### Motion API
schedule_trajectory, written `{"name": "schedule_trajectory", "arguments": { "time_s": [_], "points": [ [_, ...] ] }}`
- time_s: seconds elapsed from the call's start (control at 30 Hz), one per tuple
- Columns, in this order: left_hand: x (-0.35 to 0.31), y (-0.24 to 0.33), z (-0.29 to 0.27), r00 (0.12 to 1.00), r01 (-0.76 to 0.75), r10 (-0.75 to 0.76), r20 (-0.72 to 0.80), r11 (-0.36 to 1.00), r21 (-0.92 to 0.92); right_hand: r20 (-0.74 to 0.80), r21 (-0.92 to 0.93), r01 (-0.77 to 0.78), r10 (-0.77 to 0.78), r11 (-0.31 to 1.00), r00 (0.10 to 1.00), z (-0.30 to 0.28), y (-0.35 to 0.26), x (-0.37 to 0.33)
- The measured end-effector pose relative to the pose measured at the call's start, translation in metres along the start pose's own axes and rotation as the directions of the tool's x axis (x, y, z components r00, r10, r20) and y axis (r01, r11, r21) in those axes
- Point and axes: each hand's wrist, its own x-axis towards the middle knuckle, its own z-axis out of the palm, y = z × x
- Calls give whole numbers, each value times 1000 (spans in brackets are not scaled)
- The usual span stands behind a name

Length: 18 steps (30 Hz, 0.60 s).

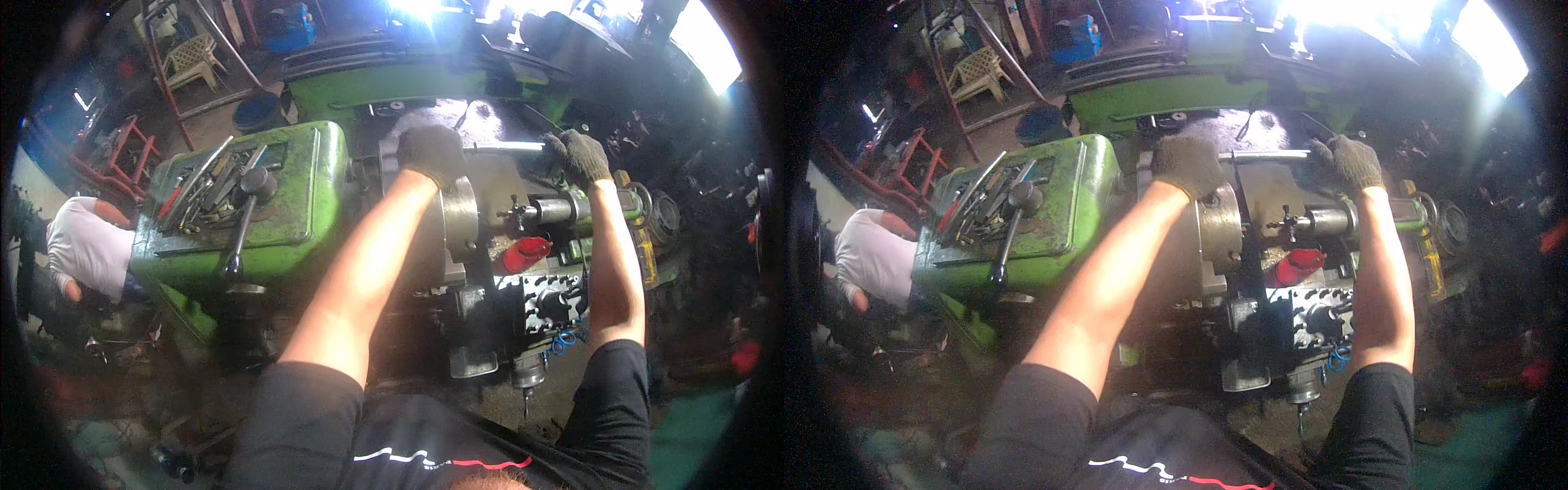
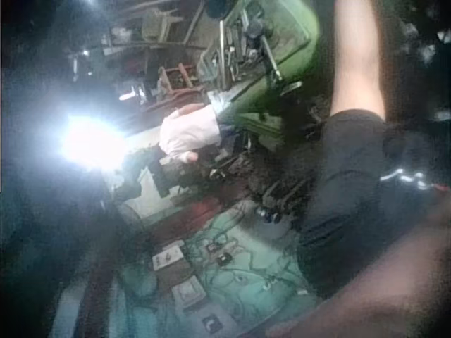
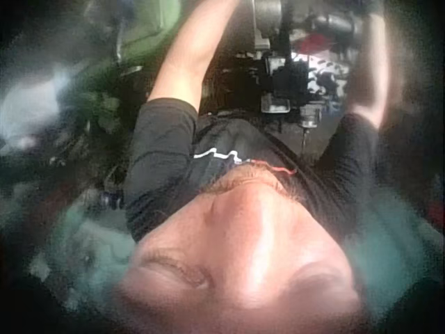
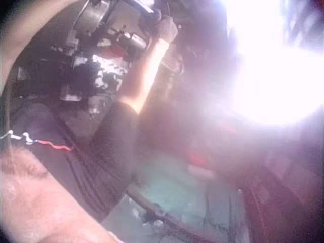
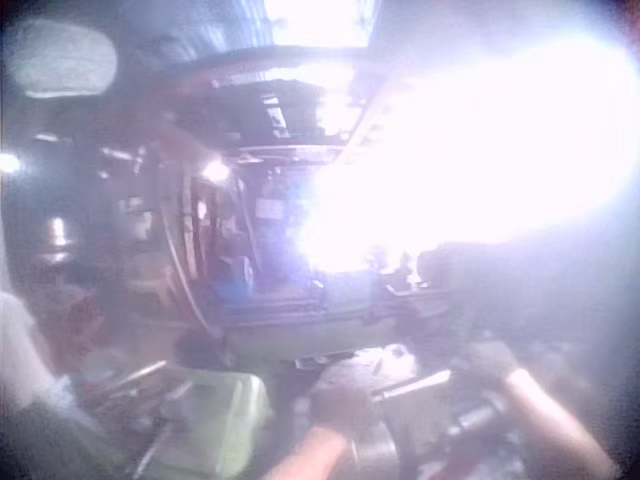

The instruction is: The person operates a green metal lathe, using a wrench to tighten the chuck and a pneumatic tool to adjust the tailstock. They then manually rotate the chuck and use a file to smooth the metal workpiece while the lathe is running.

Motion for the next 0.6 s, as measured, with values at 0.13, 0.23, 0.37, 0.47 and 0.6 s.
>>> {"name": "schedule_trajectory", "arguments": {
  "time_s": [0.13, 0.23, 0.37, 0.47, 0.6],
  "points": [
    [8, -37, -42, 935, -222, 193, 298, 973, 67, -15, -34, -26, 26, 999, 1000, -34, -64, -78],
    [11, -31, 8, 994, -104, 104, 32, 994, 15, 184, -21, -53, 56, 998, 981, -45, -40, -76],
    [-3, -27, -9, 988, -118, 120, 98, 992, -33, 262, -17, -220, 216, 975, 940, -69, -41, -79],
    [-4, -25, -17, 978, -174, 176, 111, 984, -27, 194, -78, -210, 221, 975, 956, -44, -29, -99],
    [-15, -9, -17, 962, -243, 248, 117, 968, -60, 148, -54, -264, 269, 963, 952, -38, -20, -134]
  ]
}}
